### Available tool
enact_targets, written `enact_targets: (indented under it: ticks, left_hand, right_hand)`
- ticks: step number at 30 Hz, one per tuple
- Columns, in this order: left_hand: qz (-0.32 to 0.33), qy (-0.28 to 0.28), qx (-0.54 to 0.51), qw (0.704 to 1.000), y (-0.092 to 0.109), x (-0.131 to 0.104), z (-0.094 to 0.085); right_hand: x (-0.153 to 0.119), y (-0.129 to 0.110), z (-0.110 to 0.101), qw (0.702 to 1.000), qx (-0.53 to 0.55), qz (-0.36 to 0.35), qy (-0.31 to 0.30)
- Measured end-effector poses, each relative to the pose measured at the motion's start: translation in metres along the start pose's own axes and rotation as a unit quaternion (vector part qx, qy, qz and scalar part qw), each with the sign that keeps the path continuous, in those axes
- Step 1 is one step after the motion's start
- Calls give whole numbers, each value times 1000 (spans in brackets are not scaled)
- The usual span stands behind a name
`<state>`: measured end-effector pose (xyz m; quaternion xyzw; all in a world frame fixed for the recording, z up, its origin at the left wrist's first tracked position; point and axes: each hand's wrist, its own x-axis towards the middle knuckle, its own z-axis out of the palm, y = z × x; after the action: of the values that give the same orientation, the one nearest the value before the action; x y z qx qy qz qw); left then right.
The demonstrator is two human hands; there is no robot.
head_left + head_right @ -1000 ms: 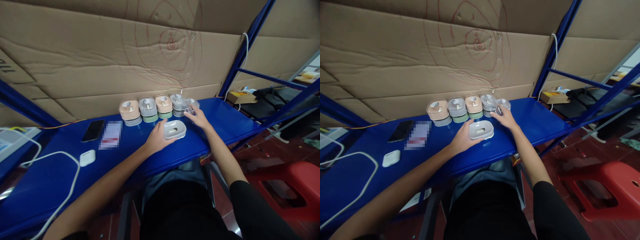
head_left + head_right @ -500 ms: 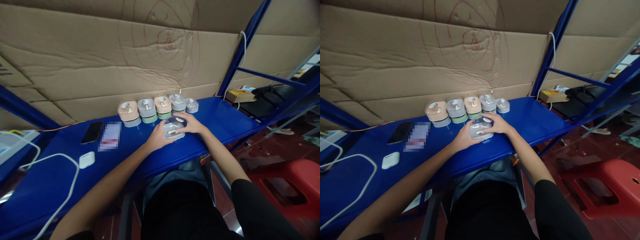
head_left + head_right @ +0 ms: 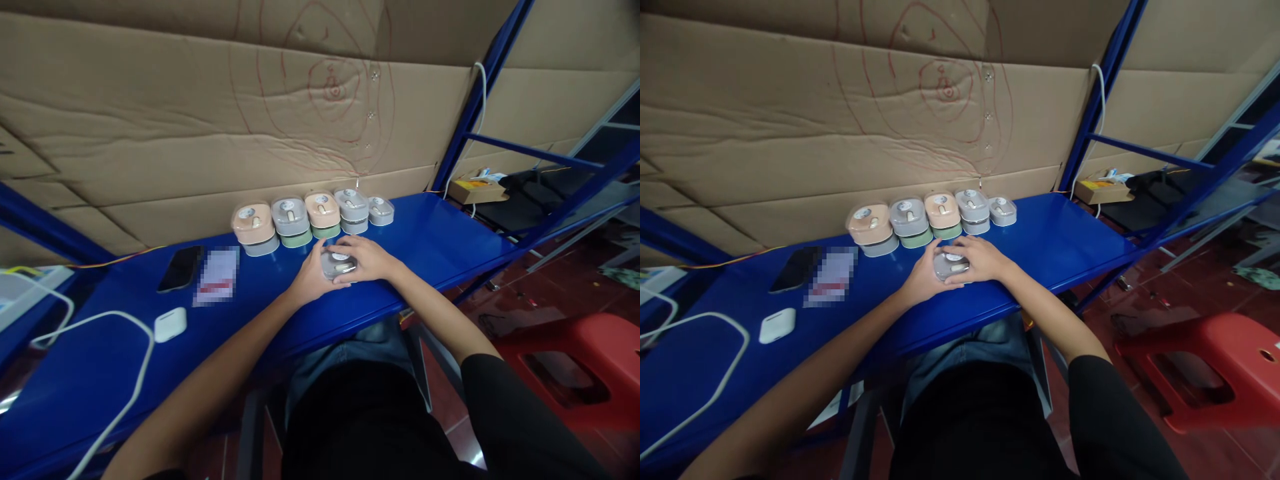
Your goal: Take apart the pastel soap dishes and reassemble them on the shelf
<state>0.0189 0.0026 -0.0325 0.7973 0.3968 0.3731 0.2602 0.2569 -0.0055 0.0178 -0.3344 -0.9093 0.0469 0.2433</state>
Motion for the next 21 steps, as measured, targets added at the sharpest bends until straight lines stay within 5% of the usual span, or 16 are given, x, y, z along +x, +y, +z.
enact_targets:
  ticks: [21]
  left_hand:
    - [2,-30,-50,998,-4,-2,-4]
  right_hand:
    - [-4,-18,1,992,-124,25,-27]
